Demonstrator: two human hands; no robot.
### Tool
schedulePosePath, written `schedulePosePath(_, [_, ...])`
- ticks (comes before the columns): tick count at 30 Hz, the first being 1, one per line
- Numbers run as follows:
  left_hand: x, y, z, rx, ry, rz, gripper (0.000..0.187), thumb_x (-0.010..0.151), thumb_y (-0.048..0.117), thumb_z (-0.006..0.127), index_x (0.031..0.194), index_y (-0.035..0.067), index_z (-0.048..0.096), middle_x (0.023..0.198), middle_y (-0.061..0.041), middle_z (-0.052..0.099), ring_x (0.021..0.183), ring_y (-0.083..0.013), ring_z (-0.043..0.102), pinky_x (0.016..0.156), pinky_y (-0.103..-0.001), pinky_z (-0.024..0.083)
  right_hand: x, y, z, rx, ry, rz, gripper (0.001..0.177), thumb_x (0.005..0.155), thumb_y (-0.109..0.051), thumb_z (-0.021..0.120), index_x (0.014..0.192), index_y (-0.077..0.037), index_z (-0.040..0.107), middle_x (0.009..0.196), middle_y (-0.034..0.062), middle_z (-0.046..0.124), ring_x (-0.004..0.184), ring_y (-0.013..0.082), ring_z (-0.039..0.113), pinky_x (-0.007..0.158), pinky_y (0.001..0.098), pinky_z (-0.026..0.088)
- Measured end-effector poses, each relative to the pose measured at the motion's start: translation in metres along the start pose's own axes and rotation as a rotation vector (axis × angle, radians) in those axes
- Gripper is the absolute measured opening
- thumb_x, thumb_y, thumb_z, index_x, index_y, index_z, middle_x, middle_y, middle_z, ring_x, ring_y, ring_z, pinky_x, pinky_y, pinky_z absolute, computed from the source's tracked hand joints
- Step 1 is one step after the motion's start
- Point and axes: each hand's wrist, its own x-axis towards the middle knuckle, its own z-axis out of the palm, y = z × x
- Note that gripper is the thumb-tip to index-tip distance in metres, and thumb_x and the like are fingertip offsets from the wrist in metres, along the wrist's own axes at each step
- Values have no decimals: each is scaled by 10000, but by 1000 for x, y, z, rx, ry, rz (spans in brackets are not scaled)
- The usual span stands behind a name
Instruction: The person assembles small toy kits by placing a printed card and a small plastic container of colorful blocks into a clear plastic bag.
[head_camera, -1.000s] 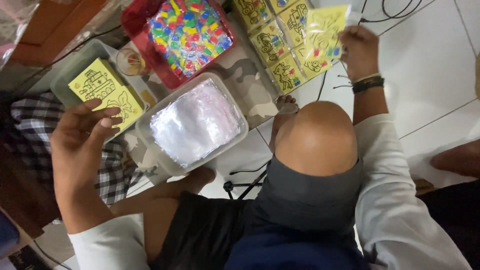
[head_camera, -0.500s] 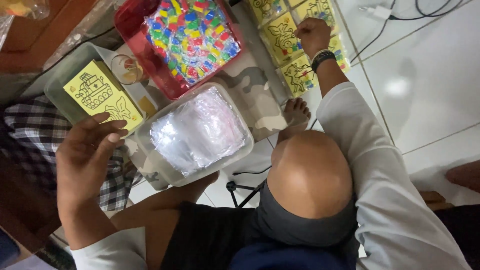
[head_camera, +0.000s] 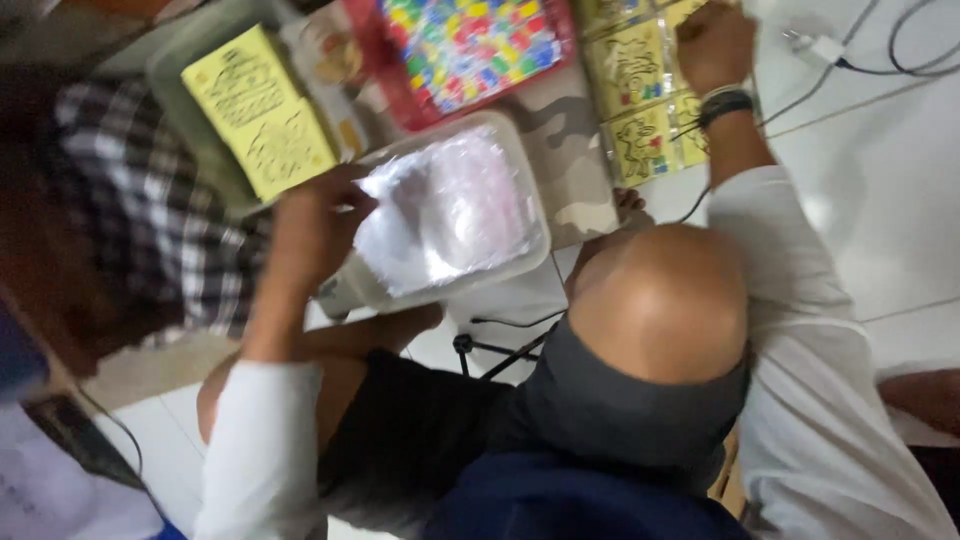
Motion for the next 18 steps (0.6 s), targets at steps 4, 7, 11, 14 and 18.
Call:
schedulePosePath(4, [7,-26,64,443,-195,-76,464,917,299,771,1354,241,625,1188,-73,687,1066,-317,720,866,-512,597,40,-111,-56,163,-45,-153,58,830,-100,760,872,-100,799,850,70,750,617,255,650,610,350,555])
schedulePosePath(7, [11,-33,96,576,-163,30,591,852,239,811,1381,108,583,1243,-189,625,1060,-460,706,843,-577,608,73,-198,-123,263,-77,-259,56,879,-94,765,921,-67,790,861,77,742,636,245,646,614,346,543])
schedulePosePath(11, [9,-35,108,497,-94,113,492,794,92,832,1248,74,643,1133,-194,663,986,-457,729,792,-596,615,84,-284,-210,380,-129,-383,76,945,-86,772,985,-23,778,876,87,731,660,231,641,619,340,527])
schedulePosePath(14, [14,-32,109,604,-15,179,514,700,128,935,1170,84,731,1136,-183,681,1081,-439,698,912,-566,579,87,-346,-265,466,-179,-468,100,994,-80,776,1034,11,769,887,95,723,679,221,638,623,336,515])
schedulePosePath(18, [11,-35,105,590,120,311,116,889,101,579,977,67,646,896,-119,719,763,-379,669,708,-479,519,86,-385,-273,558,-231,-556,126,1043,-73,781,1082,45,759,898,103,715,697,211,634,626,332,503])
